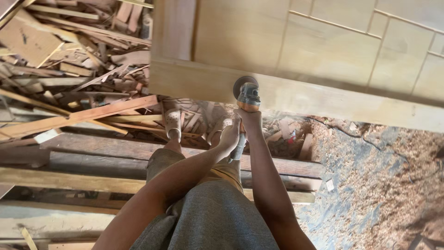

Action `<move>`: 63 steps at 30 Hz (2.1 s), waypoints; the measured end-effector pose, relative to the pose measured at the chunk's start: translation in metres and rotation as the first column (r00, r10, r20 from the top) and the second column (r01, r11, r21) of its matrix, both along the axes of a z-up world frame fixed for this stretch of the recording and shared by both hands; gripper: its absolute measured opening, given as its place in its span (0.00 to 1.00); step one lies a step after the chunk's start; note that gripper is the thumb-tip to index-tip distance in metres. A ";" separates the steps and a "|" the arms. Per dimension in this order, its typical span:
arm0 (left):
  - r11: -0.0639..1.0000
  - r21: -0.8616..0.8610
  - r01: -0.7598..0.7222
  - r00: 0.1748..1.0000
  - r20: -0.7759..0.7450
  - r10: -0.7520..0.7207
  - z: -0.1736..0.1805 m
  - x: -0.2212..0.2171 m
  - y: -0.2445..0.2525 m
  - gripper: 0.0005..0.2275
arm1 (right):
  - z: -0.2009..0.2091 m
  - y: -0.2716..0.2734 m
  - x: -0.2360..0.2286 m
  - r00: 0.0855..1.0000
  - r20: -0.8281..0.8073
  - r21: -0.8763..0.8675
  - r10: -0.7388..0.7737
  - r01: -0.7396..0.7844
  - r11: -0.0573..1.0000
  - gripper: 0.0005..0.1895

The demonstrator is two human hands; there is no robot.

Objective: The person uses an orbital sander to smooth the surface of a large wooden panel with a geometric pattern. The person moves the sander systematically across the flat surfaces and along the edges of the panel.

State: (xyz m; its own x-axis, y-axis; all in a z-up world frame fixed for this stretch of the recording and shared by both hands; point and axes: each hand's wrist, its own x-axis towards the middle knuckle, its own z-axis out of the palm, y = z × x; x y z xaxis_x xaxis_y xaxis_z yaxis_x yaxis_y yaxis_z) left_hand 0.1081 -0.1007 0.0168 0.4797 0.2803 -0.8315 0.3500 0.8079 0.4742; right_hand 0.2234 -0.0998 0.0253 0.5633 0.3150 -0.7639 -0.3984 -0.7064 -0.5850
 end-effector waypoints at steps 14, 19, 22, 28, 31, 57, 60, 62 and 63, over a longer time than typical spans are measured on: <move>0.927 0.079 -0.367 0.930 0.003 0.368 -0.030 -0.121 0.071 0.28 | -0.037 0.105 -0.129 0.925 0.113 0.094 0.363 -0.374 0.923 0.16; 0.926 0.082 -0.369 0.918 -0.124 0.377 -0.037 -0.165 0.092 0.34 | -0.034 0.142 -0.177 0.880 0.141 0.119 0.454 -0.470 0.875 0.18; 0.871 0.062 -0.487 0.860 -0.143 0.491 -0.040 -0.176 0.082 0.32 | -0.029 0.139 -0.199 0.831 0.051 -0.052 0.554 -0.551 0.833 0.19; 0.899 0.045 -0.436 0.894 -0.090 0.439 -0.050 -0.167 0.044 0.32 | -0.017 0.112 -0.186 0.882 -0.007 0.070 0.471 -0.469 0.880 0.22; 0.910 0.041 -0.414 0.901 -0.124 0.415 -0.062 -0.173 0.048 0.30 | -0.013 0.115 -0.192 0.928 0.022 0.247 0.373 -0.366 0.897 0.22; 0.986 0.120 0.115 0.991 -0.087 -0.105 -0.011 -0.067 0.010 0.30 | -0.025 -0.009 -0.065 0.996 0.066 -0.022 -0.054 0.056 0.998 0.16; 0.999 0.028 0.025 1.000 -0.012 -0.025 -0.011 -0.090 0.016 0.31 | -0.032 0.008 -0.085 0.998 0.051 -0.056 0.032 -0.029 0.998 0.16; 0.993 -0.038 -0.114 0.990 0.080 0.116 -0.011 -0.104 0.021 0.29 | -0.035 0.017 -0.098 0.994 0.041 -0.057 0.097 -0.095 0.994 0.16; 0.981 -0.071 -0.179 0.975 0.122 0.187 -0.012 -0.113 0.025 0.28 | -0.036 0.024 -0.107 0.992 0.049 -0.020 0.120 -0.119 0.993 0.15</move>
